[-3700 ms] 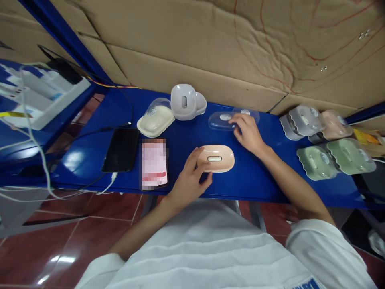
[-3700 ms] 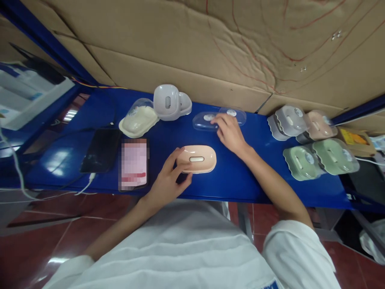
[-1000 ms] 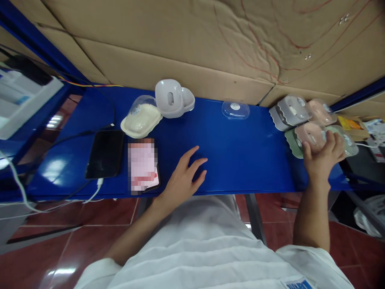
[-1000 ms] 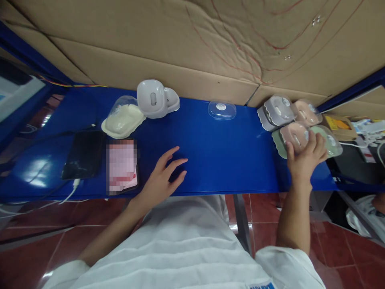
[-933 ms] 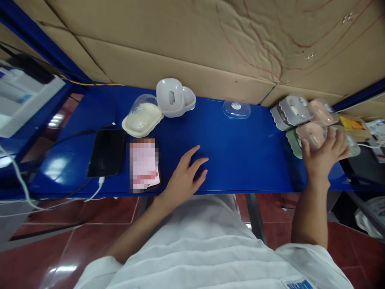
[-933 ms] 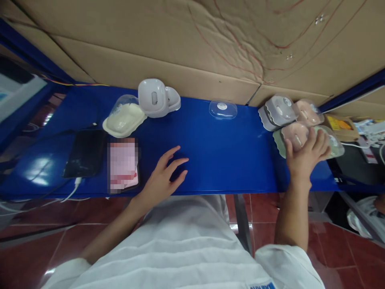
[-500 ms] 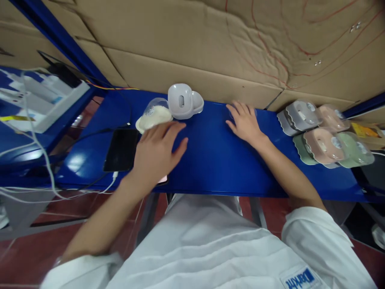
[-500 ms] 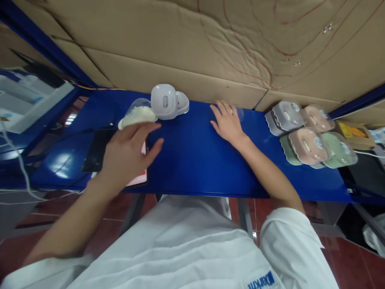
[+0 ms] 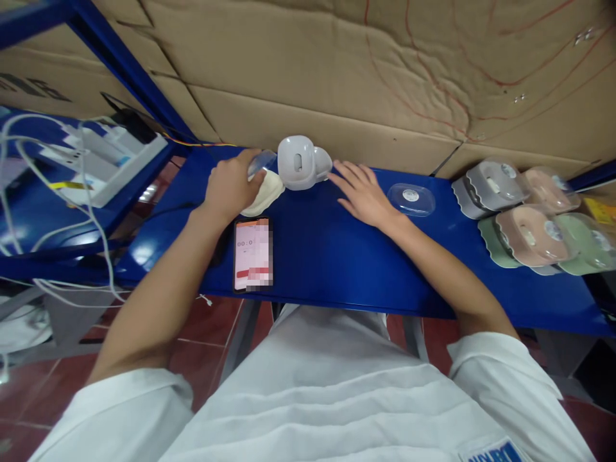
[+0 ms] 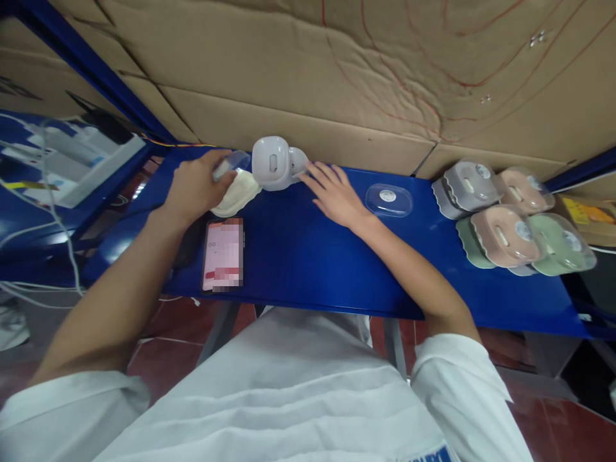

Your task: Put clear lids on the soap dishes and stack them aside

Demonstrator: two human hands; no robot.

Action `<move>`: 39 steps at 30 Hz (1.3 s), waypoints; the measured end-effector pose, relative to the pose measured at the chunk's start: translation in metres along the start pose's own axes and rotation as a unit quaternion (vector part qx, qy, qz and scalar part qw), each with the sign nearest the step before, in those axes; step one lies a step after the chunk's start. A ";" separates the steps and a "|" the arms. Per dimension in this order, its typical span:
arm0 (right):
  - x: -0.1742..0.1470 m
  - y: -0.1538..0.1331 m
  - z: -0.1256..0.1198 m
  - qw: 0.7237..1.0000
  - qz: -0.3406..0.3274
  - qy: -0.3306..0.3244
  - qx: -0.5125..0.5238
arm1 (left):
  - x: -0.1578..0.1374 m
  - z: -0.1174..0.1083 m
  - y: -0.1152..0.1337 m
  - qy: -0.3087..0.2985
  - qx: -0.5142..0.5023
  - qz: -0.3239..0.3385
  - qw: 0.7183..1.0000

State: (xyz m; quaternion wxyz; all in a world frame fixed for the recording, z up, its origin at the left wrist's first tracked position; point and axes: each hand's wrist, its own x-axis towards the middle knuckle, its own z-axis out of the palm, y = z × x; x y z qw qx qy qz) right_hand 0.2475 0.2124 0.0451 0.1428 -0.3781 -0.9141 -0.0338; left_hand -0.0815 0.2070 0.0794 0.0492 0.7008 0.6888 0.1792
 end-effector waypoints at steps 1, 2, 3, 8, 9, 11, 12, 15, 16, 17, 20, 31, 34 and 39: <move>0.023 -0.006 0.007 0.999 -0.030 0.005 0.010 | 0.001 -0.001 -0.001 0.021 -0.016 0.010 1.000; 0.045 -0.011 0.013 0.999 -0.050 0.006 0.012 | 0.001 -0.003 -0.002 0.044 -0.032 0.025 0.998; 0.063 -0.015 0.019 0.998 -0.065 0.001 0.010 | -0.002 -0.005 0.000 0.070 -0.049 0.045 0.995; 0.076 -0.014 0.021 0.997 -0.082 -0.011 -0.003 | -0.066 -0.006 0.031 0.111 -0.083 0.188 0.972; 0.062 -0.013 0.017 0.997 -0.074 0.002 -0.002 | -0.087 -0.002 0.040 0.102 -0.080 0.224 0.966; 0.023 -0.009 0.006 0.998 -0.054 0.030 -0.001 | -0.128 0.010 0.059 0.079 -0.068 0.297 0.949; 0.003 -0.008 0.001 0.998 -0.043 0.039 0.002 | -0.146 0.018 0.067 0.063 -0.060 0.326 0.941; -0.049 -0.004 -0.010 0.999 -0.008 0.040 0.023 | -0.177 0.045 0.088 0.029 -0.040 0.373 0.926; -0.061 -0.004 -0.013 0.999 0.005 0.032 0.029 | -0.180 0.053 0.093 0.021 -0.035 0.375 0.926; -0.070 -0.004 -0.015 0.999 0.020 0.022 0.031 | -0.180 0.058 0.097 0.014 -0.035 0.376 0.926; -0.085 -0.015 -0.020 0.997 0.072 0.009 0.020 | -0.168 0.054 0.100 -0.007 -0.052 0.370 0.928; -0.103 -0.058 -0.014 0.998 -0.012 -0.033 0.058 | -0.042 -0.002 0.009 -0.056 0.133 0.064 0.987; -0.107 -0.051 -0.016 0.998 0.024 -0.011 0.061 | -0.038 0.003 0.020 -0.110 0.129 0.078 0.982; -0.110 -0.049 -0.023 0.979 0.131 0.064 0.142 | -0.062 0.008 0.051 -0.147 0.132 0.137 0.971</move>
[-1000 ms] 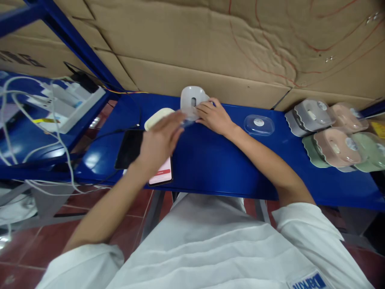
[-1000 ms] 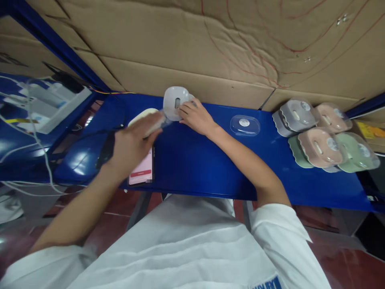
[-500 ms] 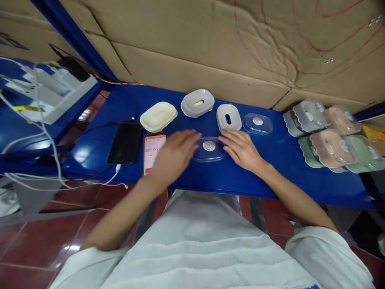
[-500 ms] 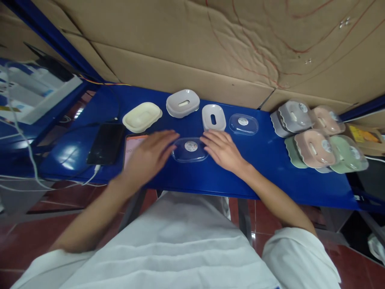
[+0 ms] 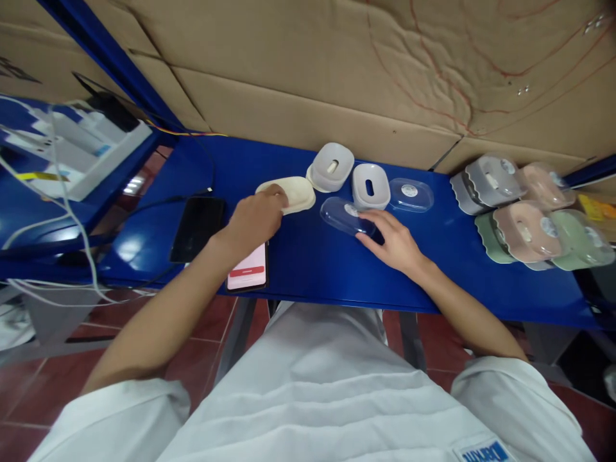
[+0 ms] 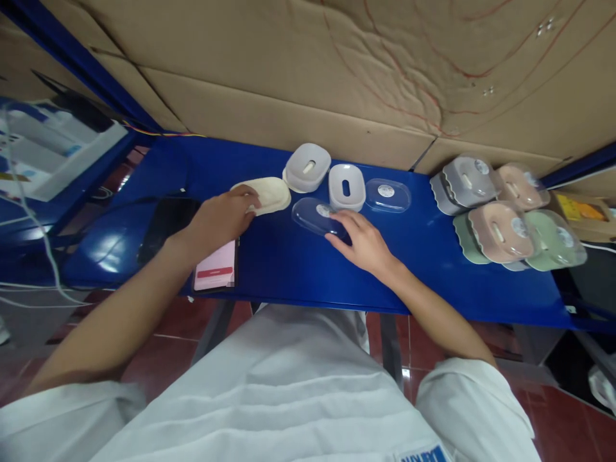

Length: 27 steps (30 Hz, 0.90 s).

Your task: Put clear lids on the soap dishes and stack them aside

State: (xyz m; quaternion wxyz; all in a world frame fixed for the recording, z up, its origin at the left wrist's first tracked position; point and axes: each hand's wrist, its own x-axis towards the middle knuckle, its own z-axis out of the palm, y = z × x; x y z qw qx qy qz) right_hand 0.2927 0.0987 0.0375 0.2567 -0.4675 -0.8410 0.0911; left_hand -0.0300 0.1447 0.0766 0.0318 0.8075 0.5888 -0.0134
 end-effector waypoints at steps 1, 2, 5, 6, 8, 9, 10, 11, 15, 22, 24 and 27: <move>0.001 0.000 -0.001 0.999 0.026 0.016 0.019 | -0.002 0.001 0.006 -0.004 0.000 0.020 1.000; 0.001 -0.001 -0.001 0.998 0.047 0.027 0.035 | -0.004 0.003 0.011 -0.007 -0.002 0.046 0.999; 0.003 -0.001 -0.002 0.995 0.068 0.046 0.052 | -0.011 0.012 0.025 0.002 -0.017 0.138 0.990; 0.004 -0.001 -0.002 0.996 0.058 0.045 0.053 | -0.015 0.015 0.029 0.010 -0.022 0.166 0.986; 0.003 -0.002 -0.001 0.998 0.020 0.025 0.052 | -0.027 0.021 0.038 0.035 -0.032 0.208 0.977; 0.003 -0.003 -0.001 0.999 0.001 0.009 0.052 | -0.035 0.025 0.042 0.049 -0.040 0.224 0.973; 0.002 -0.003 0.000 0.999 -0.014 -0.007 0.051 | -0.044 0.028 0.046 0.067 -0.050 0.234 0.969; 0.001 -0.003 0.000 0.998 -0.023 -0.021 0.048 | -0.054 0.031 0.049 0.087 -0.063 0.245 0.964; 0.000 0.000 0.004 0.999 -0.026 -0.045 0.013 | -0.092 0.044 0.060 0.137 -0.101 0.254 0.952; 0.033 0.023 0.004 0.992 0.050 -0.015 -0.115 | -0.121 0.062 0.072 0.157 -0.187 0.244 0.939; 0.041 0.031 0.001 0.988 0.082 -0.014 -0.132 | -0.120 0.067 0.072 0.155 -0.222 0.240 0.932; 0.034 0.035 -0.013 0.994 0.062 0.012 -0.094 | -0.119 0.072 0.073 0.176 -0.256 0.234 0.921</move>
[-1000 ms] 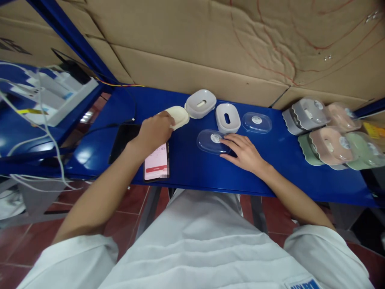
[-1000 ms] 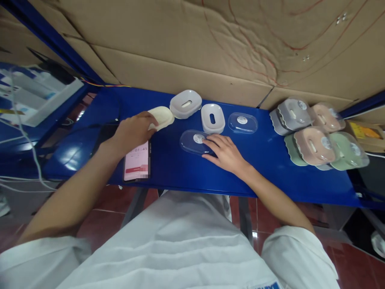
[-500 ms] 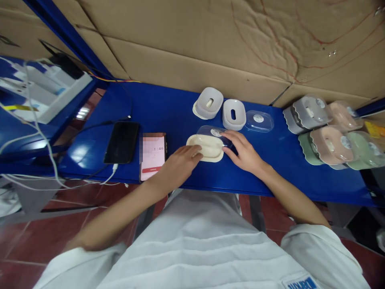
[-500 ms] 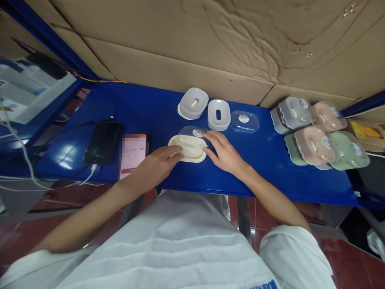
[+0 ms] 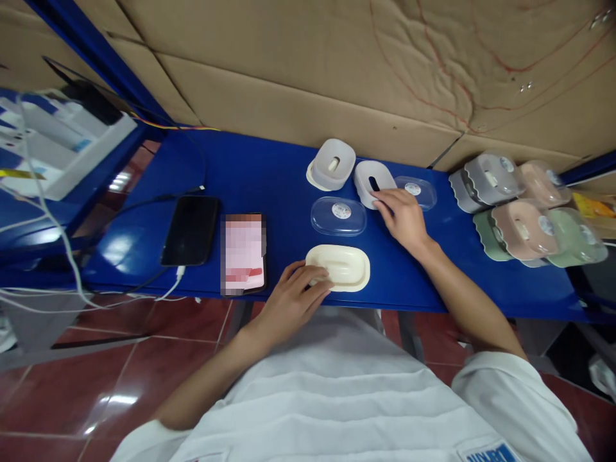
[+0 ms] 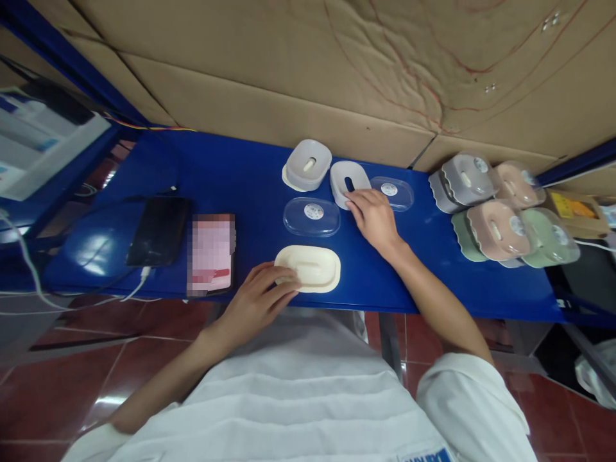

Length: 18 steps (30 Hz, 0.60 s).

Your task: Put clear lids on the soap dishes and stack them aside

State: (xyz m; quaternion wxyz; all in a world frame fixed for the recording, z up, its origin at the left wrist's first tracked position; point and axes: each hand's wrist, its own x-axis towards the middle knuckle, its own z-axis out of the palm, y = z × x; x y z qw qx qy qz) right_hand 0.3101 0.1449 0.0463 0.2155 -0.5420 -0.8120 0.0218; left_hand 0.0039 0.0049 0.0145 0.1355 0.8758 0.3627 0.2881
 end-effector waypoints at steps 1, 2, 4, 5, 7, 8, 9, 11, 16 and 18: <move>-0.009 0.000 -0.007 1.000 -0.010 0.021 0.021 | 0.000 0.001 0.000 0.016 -0.003 -0.004 1.000; -0.021 -0.002 -0.013 0.998 -0.018 0.039 0.042 | 0.000 0.003 0.000 0.031 -0.003 -0.011 0.999; -0.050 -0.010 -0.025 0.994 -0.041 0.050 0.089 | -0.001 0.006 0.000 0.060 0.008 -0.026 0.998; -0.065 -0.016 -0.029 0.991 -0.063 0.038 0.115 | -0.001 0.008 0.000 0.076 0.018 -0.031 0.996; -0.092 -0.027 -0.031 0.979 -0.125 -0.003 0.162 | -0.001 0.011 0.000 0.101 0.040 -0.029 0.994; -0.102 -0.032 -0.029 0.971 -0.155 -0.025 0.180 | -0.001 0.012 -0.001 0.106 0.049 -0.026 0.993; -0.110 -0.037 -0.026 0.964 -0.179 -0.045 0.192 | -0.001 0.013 -0.001 0.106 0.056 -0.024 0.993; -0.118 -0.043 -0.018 0.955 -0.205 -0.072 0.201 | -0.001 0.013 -0.002 0.092 0.062 -0.029 0.993; -0.109 -0.047 -0.006 0.955 -0.219 -0.097 0.175 | 0.001 0.011 -0.001 0.081 0.054 -0.026 0.995; -0.102 -0.049 -0.003 0.957 -0.230 -0.097 0.150 | 0.001 0.010 -0.001 0.087 0.051 -0.015 0.995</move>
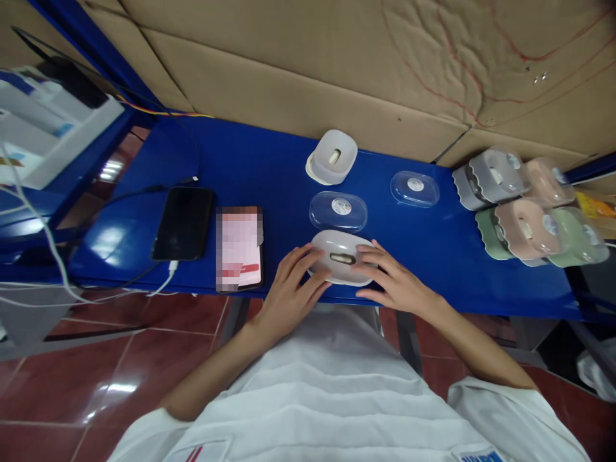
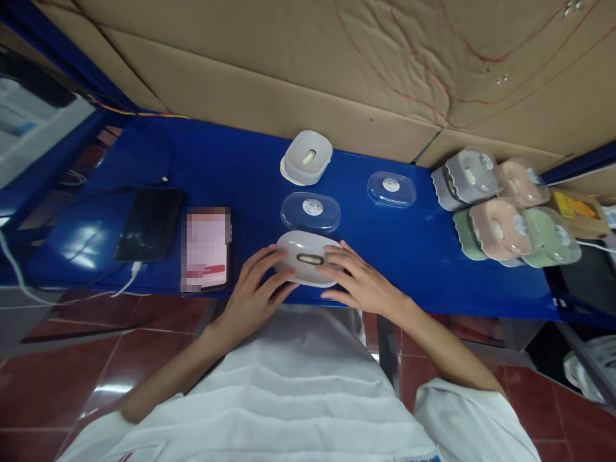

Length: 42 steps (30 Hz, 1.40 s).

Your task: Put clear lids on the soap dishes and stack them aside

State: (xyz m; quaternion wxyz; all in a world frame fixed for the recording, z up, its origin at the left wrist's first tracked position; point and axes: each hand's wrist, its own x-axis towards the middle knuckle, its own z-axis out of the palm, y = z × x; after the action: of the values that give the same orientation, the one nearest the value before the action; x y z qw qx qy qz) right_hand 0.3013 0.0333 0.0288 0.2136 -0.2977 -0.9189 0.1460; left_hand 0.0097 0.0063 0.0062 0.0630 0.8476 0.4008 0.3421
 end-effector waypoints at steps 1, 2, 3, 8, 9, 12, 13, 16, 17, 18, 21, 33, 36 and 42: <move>0.003 0.000 0.001 1.000 -0.007 -0.001 -0.012 | 0.000 0.000 0.000 0.002 -0.002 0.002 1.000; 0.006 0.000 0.002 1.000 -0.015 -0.002 -0.022 | 0.000 0.000 -0.001 0.002 -0.004 0.001 1.000; 0.007 0.000 0.004 0.999 -0.022 -0.003 -0.030 | 0.000 0.000 -0.002 0.003 -0.005 -0.002 1.000; 0.007 0.000 0.005 0.995 -0.039 -0.030 -0.083 | -0.002 0.002 -0.004 0.004 -0.003 -0.002 1.000; 0.008 0.002 0.003 0.996 -0.042 -0.029 -0.078 | -0.002 0.002 -0.004 0.004 -0.006 -0.003 1.000; 0.021 0.018 -0.005 0.999 -0.005 0.002 -0.044 | -0.001 0.001 -0.002 0.016 -0.029 -0.016 0.999; 0.028 0.026 -0.008 0.999 0.022 0.014 -0.039 | 0.000 0.001 -0.001 0.021 -0.040 -0.022 0.999; 0.054 0.053 -0.014 0.996 0.088 0.002 -0.026 | 0.000 0.001 0.001 0.025 -0.073 -0.037 0.996; 0.062 0.062 -0.015 0.995 0.096 -0.015 -0.013 | 0.000 0.001 0.001 0.025 -0.078 -0.038 0.996; 0.068 0.070 -0.016 0.994 0.101 -0.033 0.004 | 0.000 0.001 0.001 0.026 -0.082 -0.039 0.996; 0.073 0.084 -0.018 0.992 0.113 -0.055 0.015 | 0.000 0.002 -0.001 0.032 -0.084 -0.039 0.995; 0.019 0.020 -0.027 0.997 0.037 -0.046 0.052 | 0.002 -0.002 0.001 -0.013 -0.195 -0.177 0.965; 0.014 0.007 -0.018 0.998 -0.012 -0.060 0.004 | 0.001 -0.001 -0.001 -0.036 -0.208 -0.179 0.961; 0.009 0.013 -0.004 0.996 -0.051 -0.035 -0.060 | 0.001 -0.003 -0.002 -0.056 -0.189 -0.160 0.967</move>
State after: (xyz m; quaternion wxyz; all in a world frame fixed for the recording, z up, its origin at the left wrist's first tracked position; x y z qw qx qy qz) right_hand 0.3031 0.0494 0.0294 0.1700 -0.2573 -0.9470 0.0902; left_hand 0.0072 0.0075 0.0078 0.2979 0.7628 0.4554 0.3494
